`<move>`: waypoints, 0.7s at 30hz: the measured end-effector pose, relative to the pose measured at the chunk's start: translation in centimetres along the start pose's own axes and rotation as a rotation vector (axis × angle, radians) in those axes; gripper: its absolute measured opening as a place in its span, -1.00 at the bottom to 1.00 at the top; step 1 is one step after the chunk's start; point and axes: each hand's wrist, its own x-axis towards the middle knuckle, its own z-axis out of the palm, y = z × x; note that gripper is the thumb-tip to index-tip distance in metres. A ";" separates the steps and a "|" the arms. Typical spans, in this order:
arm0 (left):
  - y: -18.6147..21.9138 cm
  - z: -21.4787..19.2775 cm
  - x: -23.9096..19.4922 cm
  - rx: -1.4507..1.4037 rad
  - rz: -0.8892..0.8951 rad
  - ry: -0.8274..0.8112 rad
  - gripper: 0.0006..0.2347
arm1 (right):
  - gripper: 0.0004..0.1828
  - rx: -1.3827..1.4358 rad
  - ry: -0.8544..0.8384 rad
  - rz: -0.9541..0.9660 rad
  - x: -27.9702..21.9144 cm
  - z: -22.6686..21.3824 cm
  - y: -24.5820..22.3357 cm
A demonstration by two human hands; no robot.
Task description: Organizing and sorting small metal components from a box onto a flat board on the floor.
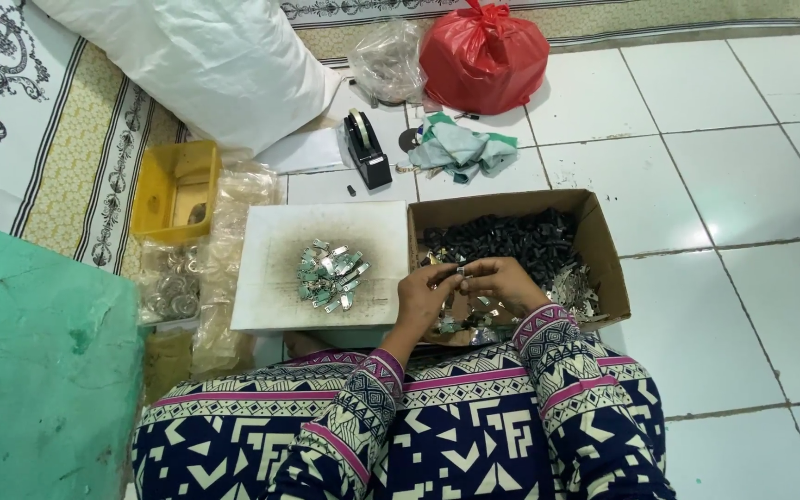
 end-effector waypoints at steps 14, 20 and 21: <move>0.6 -1.0 0.0 -0.151 -0.147 -0.005 -0.78 | -0.54 0.140 -0.041 0.047 -0.3 0.0 -0.5; 0.9 -1.3 0.2 -0.130 -0.217 0.009 -0.78 | -0.51 0.162 -0.024 0.082 -1.2 0.7 -1.2; 0.7 -1.5 0.3 -0.124 -0.239 0.011 -0.77 | -0.50 0.154 -0.020 0.083 -1.7 1.2 -1.8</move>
